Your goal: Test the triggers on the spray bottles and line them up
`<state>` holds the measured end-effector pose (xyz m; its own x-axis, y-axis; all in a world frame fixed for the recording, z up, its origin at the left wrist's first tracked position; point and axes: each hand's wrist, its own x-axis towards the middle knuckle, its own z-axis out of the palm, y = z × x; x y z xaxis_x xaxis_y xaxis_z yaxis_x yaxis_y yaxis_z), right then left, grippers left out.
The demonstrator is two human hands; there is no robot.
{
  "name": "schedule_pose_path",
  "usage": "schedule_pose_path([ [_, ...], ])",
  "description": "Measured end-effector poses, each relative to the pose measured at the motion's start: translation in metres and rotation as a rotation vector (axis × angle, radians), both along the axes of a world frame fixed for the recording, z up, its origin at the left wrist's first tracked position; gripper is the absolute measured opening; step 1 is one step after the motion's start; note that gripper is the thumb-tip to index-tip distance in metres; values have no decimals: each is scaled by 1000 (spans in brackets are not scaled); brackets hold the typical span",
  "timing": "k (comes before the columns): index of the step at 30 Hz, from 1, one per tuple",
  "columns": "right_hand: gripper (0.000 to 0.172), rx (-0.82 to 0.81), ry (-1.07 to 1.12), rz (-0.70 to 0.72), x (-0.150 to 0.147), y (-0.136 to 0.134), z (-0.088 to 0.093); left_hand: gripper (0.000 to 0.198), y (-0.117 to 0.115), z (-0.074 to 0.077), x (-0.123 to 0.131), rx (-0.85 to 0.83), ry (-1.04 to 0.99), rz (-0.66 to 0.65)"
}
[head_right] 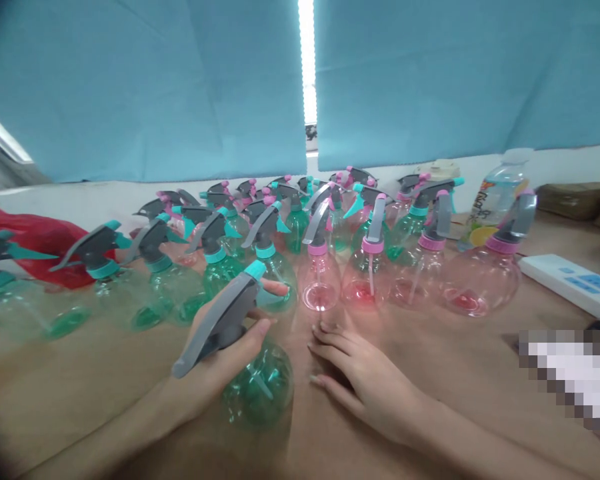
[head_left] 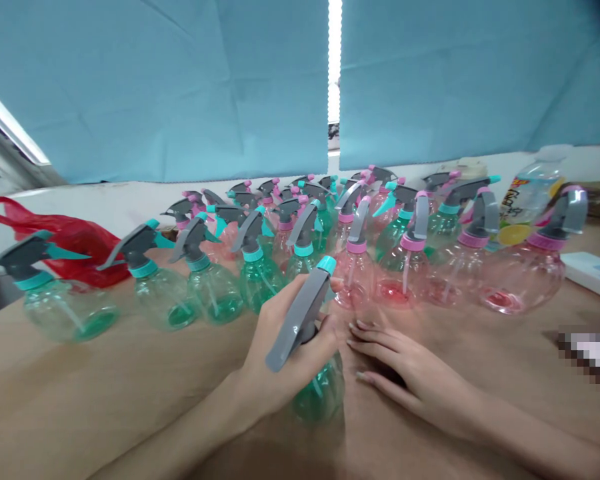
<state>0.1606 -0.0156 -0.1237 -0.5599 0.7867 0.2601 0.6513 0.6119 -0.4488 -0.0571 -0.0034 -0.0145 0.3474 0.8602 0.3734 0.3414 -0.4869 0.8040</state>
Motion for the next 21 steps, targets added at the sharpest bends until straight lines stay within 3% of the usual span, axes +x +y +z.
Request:
schedule_pose_path([
  [7, 45, -5, -14, 5, -1, -1, 4, 28, 1, 2, 1, 8, 12, 20],
  [21, 42, 1, 37, 7, -3, -1, 7, 42, 5, -4, 1, 31, 14, 1],
])
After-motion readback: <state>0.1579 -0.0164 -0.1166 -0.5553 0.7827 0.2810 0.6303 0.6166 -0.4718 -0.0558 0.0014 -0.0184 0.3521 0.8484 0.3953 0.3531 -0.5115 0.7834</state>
